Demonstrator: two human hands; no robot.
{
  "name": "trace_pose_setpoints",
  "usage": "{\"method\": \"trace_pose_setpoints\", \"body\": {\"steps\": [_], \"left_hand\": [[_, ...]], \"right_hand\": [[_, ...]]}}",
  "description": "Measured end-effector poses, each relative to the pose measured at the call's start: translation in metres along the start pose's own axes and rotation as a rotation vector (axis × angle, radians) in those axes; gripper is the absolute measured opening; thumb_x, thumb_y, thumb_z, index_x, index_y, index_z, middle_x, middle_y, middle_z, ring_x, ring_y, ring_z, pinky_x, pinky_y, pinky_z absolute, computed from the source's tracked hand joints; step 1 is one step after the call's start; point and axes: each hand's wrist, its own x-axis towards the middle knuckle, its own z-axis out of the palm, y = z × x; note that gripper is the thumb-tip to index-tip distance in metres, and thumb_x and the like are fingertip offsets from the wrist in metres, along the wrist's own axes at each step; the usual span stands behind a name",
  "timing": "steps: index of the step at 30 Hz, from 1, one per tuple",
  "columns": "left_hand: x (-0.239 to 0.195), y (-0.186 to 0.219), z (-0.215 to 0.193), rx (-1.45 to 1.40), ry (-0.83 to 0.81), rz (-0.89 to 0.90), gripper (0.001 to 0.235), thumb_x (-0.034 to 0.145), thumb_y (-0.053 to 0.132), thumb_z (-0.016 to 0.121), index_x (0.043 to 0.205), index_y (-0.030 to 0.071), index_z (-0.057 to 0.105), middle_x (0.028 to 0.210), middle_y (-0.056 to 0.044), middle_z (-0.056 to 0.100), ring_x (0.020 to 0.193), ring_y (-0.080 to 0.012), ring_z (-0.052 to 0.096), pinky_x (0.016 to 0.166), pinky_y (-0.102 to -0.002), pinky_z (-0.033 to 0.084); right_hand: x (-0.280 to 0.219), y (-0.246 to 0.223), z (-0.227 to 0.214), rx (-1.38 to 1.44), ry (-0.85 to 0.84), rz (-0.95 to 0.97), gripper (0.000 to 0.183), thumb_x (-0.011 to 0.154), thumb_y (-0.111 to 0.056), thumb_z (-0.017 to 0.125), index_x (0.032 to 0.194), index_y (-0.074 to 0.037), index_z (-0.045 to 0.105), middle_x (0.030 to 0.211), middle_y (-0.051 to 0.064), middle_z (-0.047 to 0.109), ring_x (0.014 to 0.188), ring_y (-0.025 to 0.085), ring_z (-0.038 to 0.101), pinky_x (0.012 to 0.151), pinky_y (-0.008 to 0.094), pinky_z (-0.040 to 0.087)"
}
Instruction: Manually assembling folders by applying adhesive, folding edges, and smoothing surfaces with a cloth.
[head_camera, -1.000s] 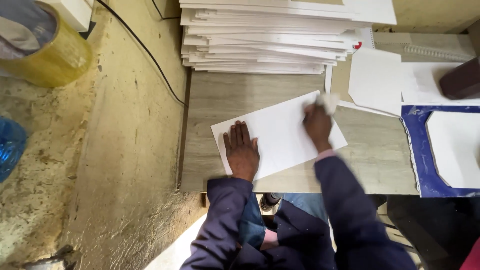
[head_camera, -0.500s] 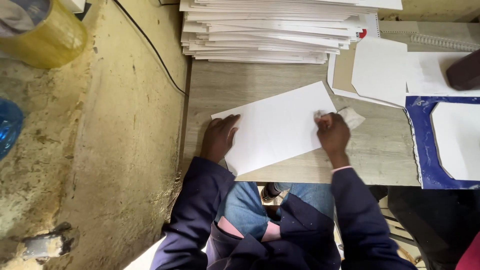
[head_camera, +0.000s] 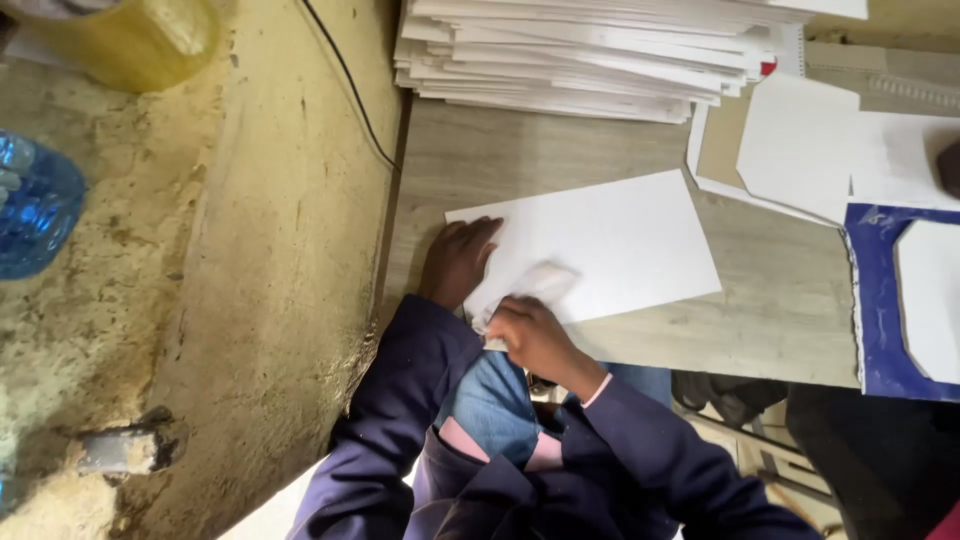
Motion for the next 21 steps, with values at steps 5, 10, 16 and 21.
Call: {"method": "trace_pose_setpoints", "body": {"steps": [5,10,16,21], "left_hand": [[0.004,-0.004,-0.004,0.015,0.022,0.003,0.035,0.11,0.017,0.065,0.144,0.011,0.065,0.128,-0.015,0.078,0.124,-0.0302,0.074,0.108,-0.048,0.055],[0.003,0.002,0.001,0.02,0.008,-0.009,0.035,0.11,0.019,0.064,0.144,0.012,0.065,0.128,-0.014,0.078,0.125,-0.0294,0.073,0.11,-0.048,0.055],[0.001,0.007,0.001,0.006,0.014,-0.053,0.033,0.111,0.015,0.062,0.144,0.011,0.065,0.129,-0.016,0.077,0.126,-0.0315,0.072,0.11,-0.05,0.054],[0.005,0.008,-0.003,0.009,-0.001,-0.024,0.034,0.112,0.013,0.062,0.146,0.011,0.064,0.133,-0.016,0.076,0.129,-0.0312,0.071,0.112,-0.051,0.052]], "right_hand": [[0.034,0.078,-0.023,-0.09,-0.019,-0.009,0.013,0.093,-0.002,0.068,0.086,-0.013,0.07,0.08,0.011,0.07,0.078,0.045,0.073,0.074,0.054,0.056],[0.024,0.036,-0.03,0.06,-0.066,-0.128,0.02,0.089,-0.001,0.068,0.08,-0.018,0.069,0.076,-0.001,0.068,0.076,0.036,0.073,0.068,0.047,0.058],[0.018,0.002,-0.013,-0.124,-0.097,0.063,0.017,0.078,-0.002,0.078,0.084,-0.015,0.07,0.084,0.009,0.071,0.077,0.044,0.072,0.07,0.056,0.057],[0.032,0.096,-0.036,-0.371,0.025,0.168,0.002,0.096,-0.014,0.074,0.096,-0.012,0.074,0.09,0.01,0.072,0.081,0.041,0.075,0.074,0.054,0.058]]}}
